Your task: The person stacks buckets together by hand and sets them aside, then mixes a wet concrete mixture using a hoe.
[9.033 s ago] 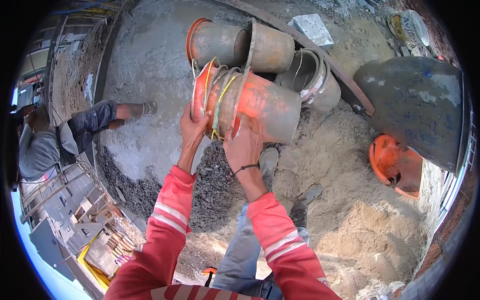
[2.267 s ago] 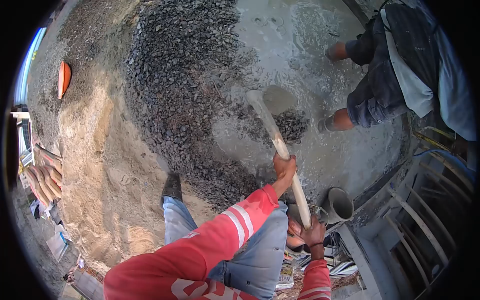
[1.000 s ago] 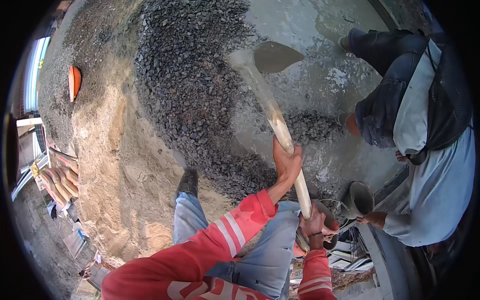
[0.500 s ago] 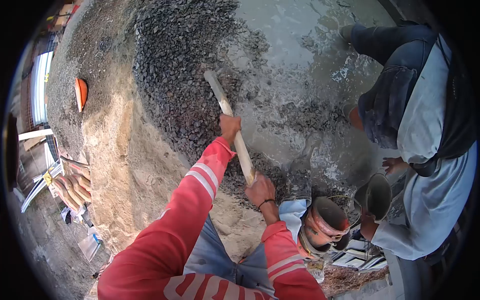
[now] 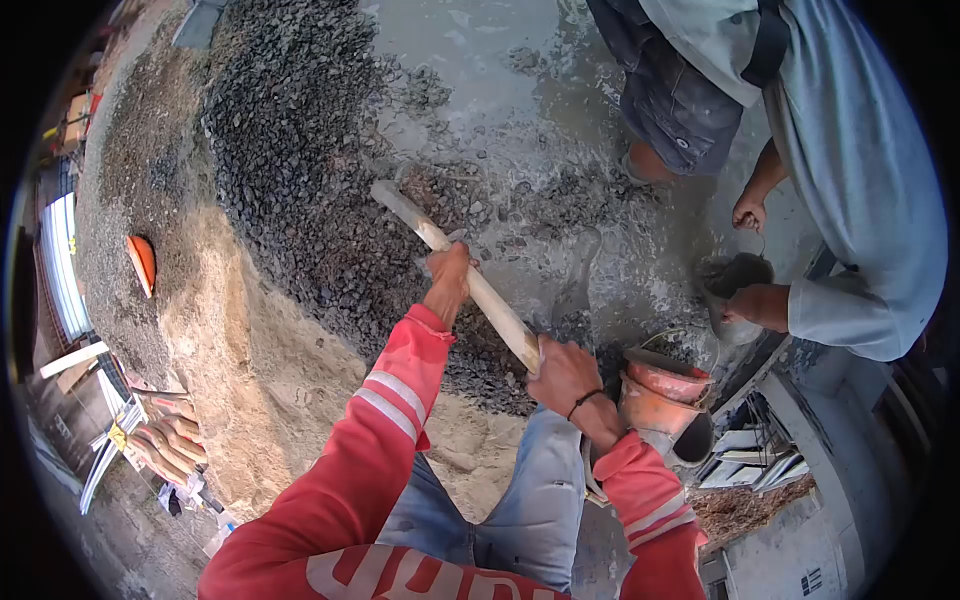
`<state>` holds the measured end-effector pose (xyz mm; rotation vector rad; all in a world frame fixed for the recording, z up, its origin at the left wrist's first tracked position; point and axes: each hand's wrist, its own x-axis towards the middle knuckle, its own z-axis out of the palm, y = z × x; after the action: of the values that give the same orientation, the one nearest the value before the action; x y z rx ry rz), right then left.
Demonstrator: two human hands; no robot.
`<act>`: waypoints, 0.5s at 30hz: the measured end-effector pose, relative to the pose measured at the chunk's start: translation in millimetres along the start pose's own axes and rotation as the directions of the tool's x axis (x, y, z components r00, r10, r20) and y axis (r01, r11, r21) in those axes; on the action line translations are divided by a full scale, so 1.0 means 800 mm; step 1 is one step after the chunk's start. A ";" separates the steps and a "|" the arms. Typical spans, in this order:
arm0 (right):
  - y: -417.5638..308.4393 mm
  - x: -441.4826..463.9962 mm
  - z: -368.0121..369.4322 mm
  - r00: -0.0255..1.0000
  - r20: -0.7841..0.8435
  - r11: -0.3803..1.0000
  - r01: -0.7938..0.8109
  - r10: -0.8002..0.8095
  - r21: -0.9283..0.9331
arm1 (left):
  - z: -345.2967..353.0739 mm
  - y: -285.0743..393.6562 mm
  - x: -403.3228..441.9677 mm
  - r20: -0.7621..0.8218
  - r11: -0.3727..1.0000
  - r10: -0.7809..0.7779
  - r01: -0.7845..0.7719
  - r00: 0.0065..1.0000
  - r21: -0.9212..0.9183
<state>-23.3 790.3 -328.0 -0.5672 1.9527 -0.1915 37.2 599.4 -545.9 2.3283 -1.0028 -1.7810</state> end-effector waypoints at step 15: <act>0.248 -0.160 -0.042 0.978 -0.208 0.977 -0.016 -0.030 -0.213 | 0.120 -0.096 -0.283 0.238 0.899 -0.102 0.192 0.966 -0.394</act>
<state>-69.5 1019.8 -283.9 -0.7188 2.1939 -0.0462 -41.2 808.2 -417.5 2.0266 -0.4053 -2.0870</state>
